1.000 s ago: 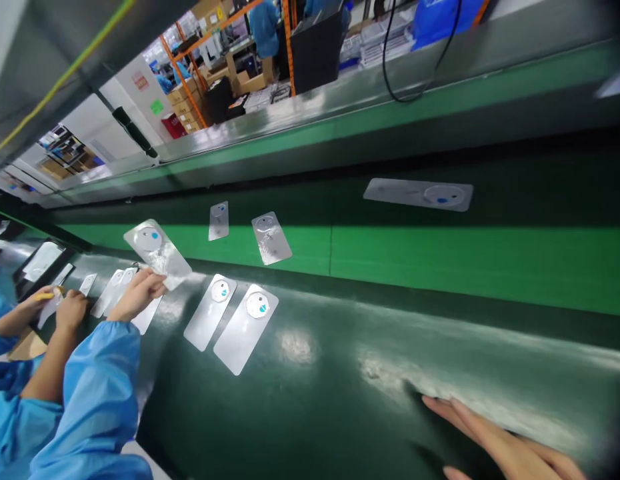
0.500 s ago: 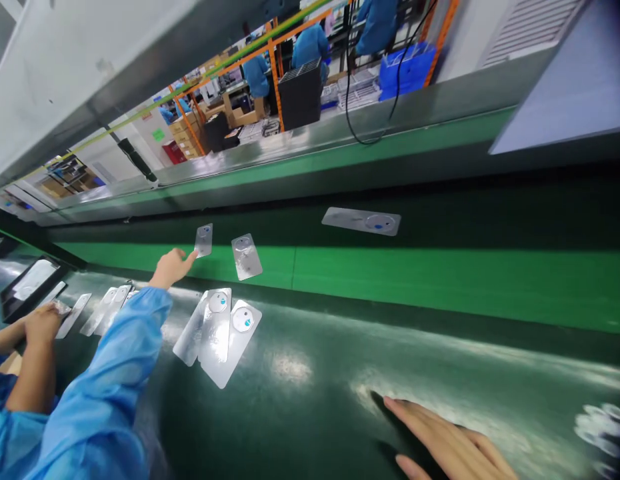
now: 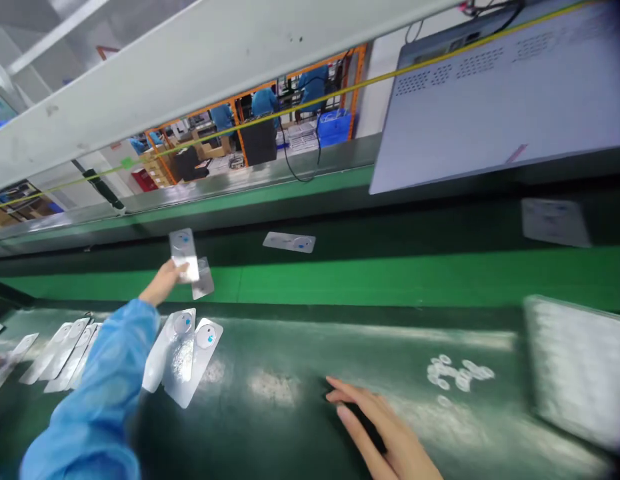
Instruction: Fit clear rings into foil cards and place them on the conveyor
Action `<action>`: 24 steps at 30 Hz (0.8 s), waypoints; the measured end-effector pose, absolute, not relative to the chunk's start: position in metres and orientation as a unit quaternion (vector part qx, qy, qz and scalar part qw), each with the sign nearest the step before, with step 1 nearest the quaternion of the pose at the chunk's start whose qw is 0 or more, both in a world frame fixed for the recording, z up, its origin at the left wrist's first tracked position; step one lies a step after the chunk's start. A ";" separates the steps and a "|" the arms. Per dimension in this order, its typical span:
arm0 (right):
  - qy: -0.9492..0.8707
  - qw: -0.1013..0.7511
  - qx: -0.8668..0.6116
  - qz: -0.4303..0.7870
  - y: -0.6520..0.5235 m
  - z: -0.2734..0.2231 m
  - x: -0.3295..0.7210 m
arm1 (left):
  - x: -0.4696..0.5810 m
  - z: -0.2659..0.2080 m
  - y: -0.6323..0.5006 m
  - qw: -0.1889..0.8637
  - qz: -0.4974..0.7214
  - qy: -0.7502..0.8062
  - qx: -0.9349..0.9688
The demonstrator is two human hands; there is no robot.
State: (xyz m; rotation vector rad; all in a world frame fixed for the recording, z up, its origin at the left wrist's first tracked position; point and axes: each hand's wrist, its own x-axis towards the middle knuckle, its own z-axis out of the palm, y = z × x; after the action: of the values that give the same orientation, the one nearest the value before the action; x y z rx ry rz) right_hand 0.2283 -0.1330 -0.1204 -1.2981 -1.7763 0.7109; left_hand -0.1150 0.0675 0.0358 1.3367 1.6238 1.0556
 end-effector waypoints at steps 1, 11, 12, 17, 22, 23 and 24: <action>-0.665 0.416 -0.519 0.339 -0.134 -0.115 0.222 | -0.099 0.023 0.049 0.406 0.395 0.627 0.534; -0.623 0.355 -0.483 0.503 -0.163 -0.082 0.192 | 0.033 -0.069 -0.126 0.697 0.366 0.461 0.410; -0.631 0.344 -0.486 0.497 -0.167 -0.084 0.194 | 0.038 -0.069 -0.122 0.723 0.375 0.453 0.362; -0.625 0.338 -0.502 0.493 -0.178 -0.090 0.204 | 0.045 -0.068 -0.111 0.772 0.396 0.422 0.262; -0.589 0.435 -0.560 0.387 -0.183 -0.081 0.219 | 0.045 -0.075 -0.118 0.756 0.364 0.457 0.296; -0.591 0.460 -0.570 0.339 -0.183 -0.078 0.221 | 0.045 -0.076 -0.119 0.757 0.355 0.454 0.310; -0.601 0.476 -0.571 0.293 -0.183 -0.074 0.221 | 0.045 -0.077 -0.121 0.759 0.346 0.447 0.324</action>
State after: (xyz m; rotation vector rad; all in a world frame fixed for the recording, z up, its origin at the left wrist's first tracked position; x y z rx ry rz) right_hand 0.2213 -0.1831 -0.0743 -1.3946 -1.4694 0.7150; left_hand 0.0449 -0.1206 -0.0770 0.7055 0.9743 0.7536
